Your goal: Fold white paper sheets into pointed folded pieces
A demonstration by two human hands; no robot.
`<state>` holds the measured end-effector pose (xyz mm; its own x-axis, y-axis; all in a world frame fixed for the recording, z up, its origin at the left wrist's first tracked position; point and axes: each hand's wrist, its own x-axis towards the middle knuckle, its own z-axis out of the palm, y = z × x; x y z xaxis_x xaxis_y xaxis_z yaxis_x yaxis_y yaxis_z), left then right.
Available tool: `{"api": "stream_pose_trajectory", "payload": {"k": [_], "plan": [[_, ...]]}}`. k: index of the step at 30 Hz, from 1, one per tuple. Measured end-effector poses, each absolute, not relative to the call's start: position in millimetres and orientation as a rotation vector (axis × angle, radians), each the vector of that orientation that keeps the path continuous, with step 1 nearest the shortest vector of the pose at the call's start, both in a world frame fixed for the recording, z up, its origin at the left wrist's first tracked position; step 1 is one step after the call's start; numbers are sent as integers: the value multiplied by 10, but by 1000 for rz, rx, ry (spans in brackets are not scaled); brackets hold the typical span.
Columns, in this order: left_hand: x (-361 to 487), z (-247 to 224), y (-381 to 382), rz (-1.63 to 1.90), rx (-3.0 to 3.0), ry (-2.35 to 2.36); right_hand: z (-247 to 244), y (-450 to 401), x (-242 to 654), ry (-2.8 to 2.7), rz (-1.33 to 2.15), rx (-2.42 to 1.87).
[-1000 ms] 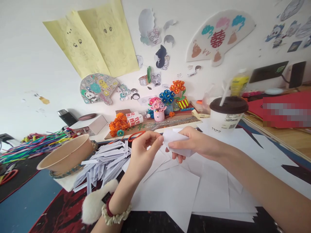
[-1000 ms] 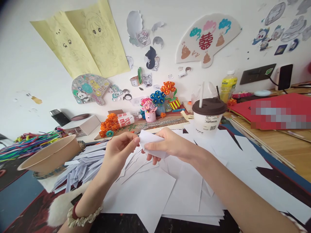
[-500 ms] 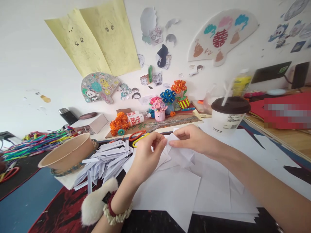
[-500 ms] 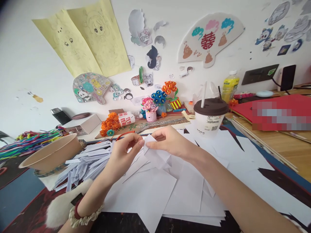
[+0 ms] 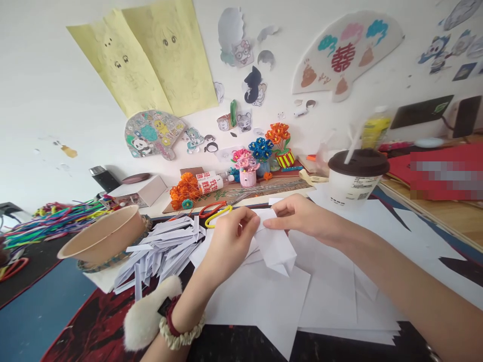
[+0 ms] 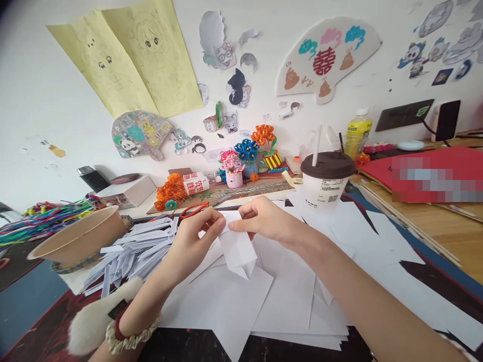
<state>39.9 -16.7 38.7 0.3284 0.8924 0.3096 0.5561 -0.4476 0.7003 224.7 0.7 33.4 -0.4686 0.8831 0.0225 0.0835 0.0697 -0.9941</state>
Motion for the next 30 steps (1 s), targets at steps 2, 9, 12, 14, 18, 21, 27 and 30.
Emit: {"api": "stream_pose_trajectory", "payload": {"k": [2,9,12,14,18,21,27,30], "plan": [[400,388,-161,935,2141,1295,332,13,2248,-1655,1475,-974],[365,397,-140,868,2153,1330,325,15,2245,-1599,1498,-973],[361,396,-142,867,2147,1326,328,13,2264,-1594,1557,-955],[358,395,-142,856,2147,1315,327,14,2275,-1596,1573,-935],[349,399,-142,841,2143,1285,326,12,2279,-1590,1567,-949],[345,408,-147,829,2140,1271,325,8,2274,-1590,1559,-953],[351,410,-151,830,2139,1276,300,22,2271,-1610,1522,-970],[361,406,-152,820,2139,1278,288,31,2268,-1645,1493,-987]]}}
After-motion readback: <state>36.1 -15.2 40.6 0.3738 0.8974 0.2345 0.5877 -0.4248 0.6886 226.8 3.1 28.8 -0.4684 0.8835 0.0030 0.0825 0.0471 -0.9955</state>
